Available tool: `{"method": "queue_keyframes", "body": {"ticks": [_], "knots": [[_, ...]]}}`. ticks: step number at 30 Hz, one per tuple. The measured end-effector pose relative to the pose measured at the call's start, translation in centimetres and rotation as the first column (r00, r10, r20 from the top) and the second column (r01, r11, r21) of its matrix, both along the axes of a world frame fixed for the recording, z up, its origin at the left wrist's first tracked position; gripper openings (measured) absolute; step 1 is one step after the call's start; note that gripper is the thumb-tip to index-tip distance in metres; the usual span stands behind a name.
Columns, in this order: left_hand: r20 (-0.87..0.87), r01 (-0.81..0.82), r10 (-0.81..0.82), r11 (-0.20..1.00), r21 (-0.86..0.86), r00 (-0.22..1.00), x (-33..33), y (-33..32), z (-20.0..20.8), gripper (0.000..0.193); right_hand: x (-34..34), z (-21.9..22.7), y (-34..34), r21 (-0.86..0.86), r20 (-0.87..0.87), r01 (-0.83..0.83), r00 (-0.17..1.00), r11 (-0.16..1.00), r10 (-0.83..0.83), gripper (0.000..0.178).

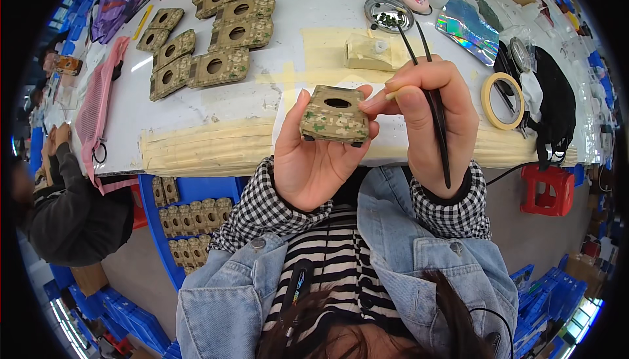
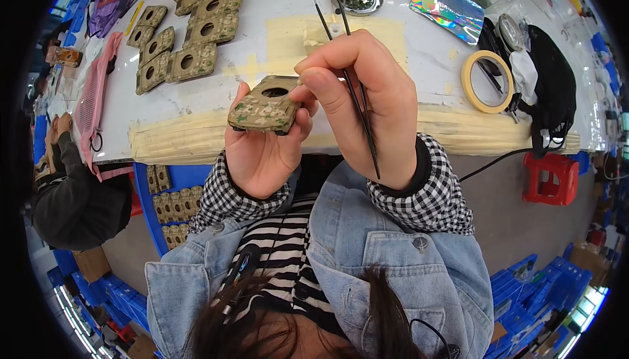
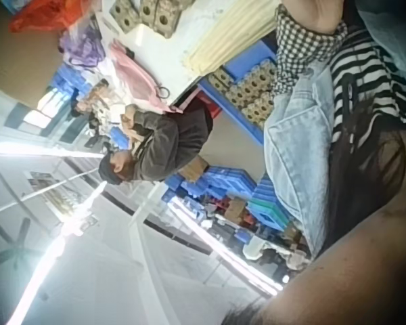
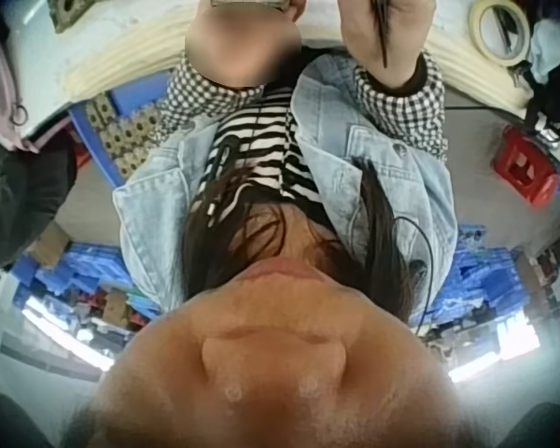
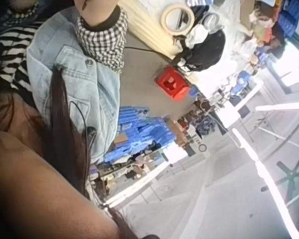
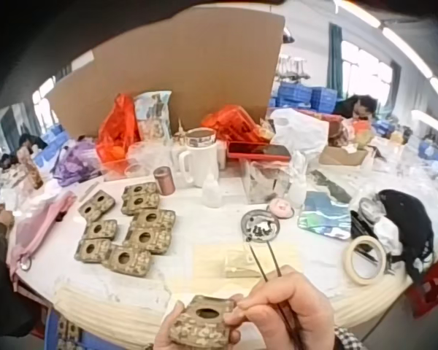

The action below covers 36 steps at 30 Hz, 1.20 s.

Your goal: Detailing camouflage patterns on plastic toy tank turret components using a small paintbrush.

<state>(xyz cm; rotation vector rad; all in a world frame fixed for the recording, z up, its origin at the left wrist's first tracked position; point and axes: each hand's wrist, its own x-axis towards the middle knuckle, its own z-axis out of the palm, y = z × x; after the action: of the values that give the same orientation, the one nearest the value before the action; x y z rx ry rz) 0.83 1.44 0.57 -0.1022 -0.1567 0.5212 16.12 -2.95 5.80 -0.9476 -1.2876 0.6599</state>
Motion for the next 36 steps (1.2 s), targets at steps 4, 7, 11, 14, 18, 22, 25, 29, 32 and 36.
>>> {"method": "queue_keyframes", "body": {"ticks": [4,7,11,14,18,22,25,29,32,36], "knots": [[-0.004,-0.007,0.007,1.000,0.003,1.000,0.04,-0.04,0.00,0.064,0.06,-0.02,0.07,0.005,0.018,-0.004,1.000,1.000,0.004,0.006],[0.004,0.000,0.000,1.000,-0.007,1.000,0.05,-0.01,-0.10,0.064,0.00,-0.06,0.06,-0.001,0.016,-0.003,1.000,1.000,0.003,0.005],[0.002,-0.001,0.001,1.000,-0.015,1.000,-0.02,-0.03,-0.16,0.064,-0.01,-0.09,0.08,-0.011,0.021,0.005,1.000,1.000,-0.005,0.006],[0.011,0.001,-0.001,1.000,-0.024,1.000,-0.06,0.01,-0.37,0.064,-0.06,-0.15,0.07,-0.036,-0.037,-0.017,0.999,0.999,0.016,0.008],[0.010,0.002,-0.002,1.000,-0.028,1.000,-0.05,0.04,-0.21,0.063,-0.05,-0.21,0.10,-0.051,-0.042,-0.025,0.999,0.998,0.023,0.010],[0.003,-0.010,0.010,1.000,-0.009,1.000,-0.11,0.06,-0.26,0.062,-0.14,-0.23,0.17,-0.047,-0.034,-0.021,0.999,0.999,0.019,0.009],[0.003,-0.009,0.009,1.000,-0.030,1.000,-0.17,0.05,-0.51,0.064,-0.22,-0.20,0.20,-0.049,-0.025,-0.010,1.000,0.999,0.009,0.008],[0.007,-0.004,0.004,0.999,-0.034,1.000,-0.20,0.05,-0.58,0.064,-0.19,-0.24,0.19,-0.053,-0.027,-0.019,0.999,0.998,0.017,0.008],[0.010,-0.004,0.004,0.999,-0.036,1.000,-0.19,0.03,-0.56,0.064,-0.20,-0.28,0.20,-0.060,-0.039,-0.023,0.999,0.998,0.021,0.008],[0.008,-0.005,0.005,1.000,-0.010,1.000,-0.18,0.07,-0.51,0.063,-0.17,-0.40,0.16,-0.067,-0.068,-0.034,0.997,0.997,0.029,0.010]]}}
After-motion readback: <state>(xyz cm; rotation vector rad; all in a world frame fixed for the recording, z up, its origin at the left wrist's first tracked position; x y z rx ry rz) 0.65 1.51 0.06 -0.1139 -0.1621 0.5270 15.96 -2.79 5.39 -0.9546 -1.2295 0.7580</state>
